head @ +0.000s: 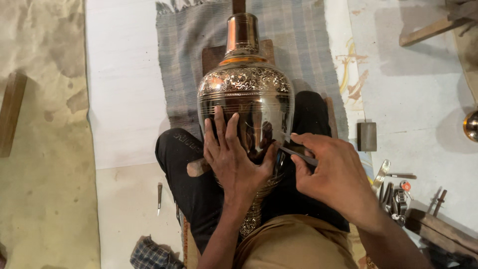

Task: The person uses a small metal tool to engrave or polish the surface of a large, ornate metal vase. The vase is held steady between the person's legs while they work on its body.

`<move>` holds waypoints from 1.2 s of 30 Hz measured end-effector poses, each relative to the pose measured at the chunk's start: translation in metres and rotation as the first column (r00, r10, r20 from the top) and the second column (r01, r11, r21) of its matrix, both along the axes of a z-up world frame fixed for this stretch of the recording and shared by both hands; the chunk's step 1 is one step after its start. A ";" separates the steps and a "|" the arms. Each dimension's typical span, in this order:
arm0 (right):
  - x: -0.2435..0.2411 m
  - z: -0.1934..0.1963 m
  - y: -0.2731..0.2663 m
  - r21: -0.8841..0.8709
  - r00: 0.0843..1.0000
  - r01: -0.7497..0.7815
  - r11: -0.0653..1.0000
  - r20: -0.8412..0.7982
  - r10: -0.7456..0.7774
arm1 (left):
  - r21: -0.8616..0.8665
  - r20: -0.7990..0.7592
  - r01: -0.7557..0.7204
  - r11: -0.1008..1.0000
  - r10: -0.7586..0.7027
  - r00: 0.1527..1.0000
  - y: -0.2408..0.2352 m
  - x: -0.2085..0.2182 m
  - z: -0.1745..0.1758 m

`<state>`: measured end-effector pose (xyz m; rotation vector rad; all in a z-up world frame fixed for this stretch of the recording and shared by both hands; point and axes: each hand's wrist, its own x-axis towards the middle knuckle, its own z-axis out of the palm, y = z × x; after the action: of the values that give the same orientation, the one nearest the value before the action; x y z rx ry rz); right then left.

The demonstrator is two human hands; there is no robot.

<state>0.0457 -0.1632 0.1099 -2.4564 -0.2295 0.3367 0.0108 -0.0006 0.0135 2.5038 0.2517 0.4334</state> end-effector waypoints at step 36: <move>0.010 -0.026 -0.009 -0.579 0.782 -0.459 0.673 0.096 0.616 | -0.009 0.013 0.004 1.000 -0.004 1.000 0.001 -0.001 -0.003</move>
<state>0.0561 -0.1723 0.0838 -2.9359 -1.1674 0.3215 0.0102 0.0001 0.0105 2.4916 0.2428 0.4460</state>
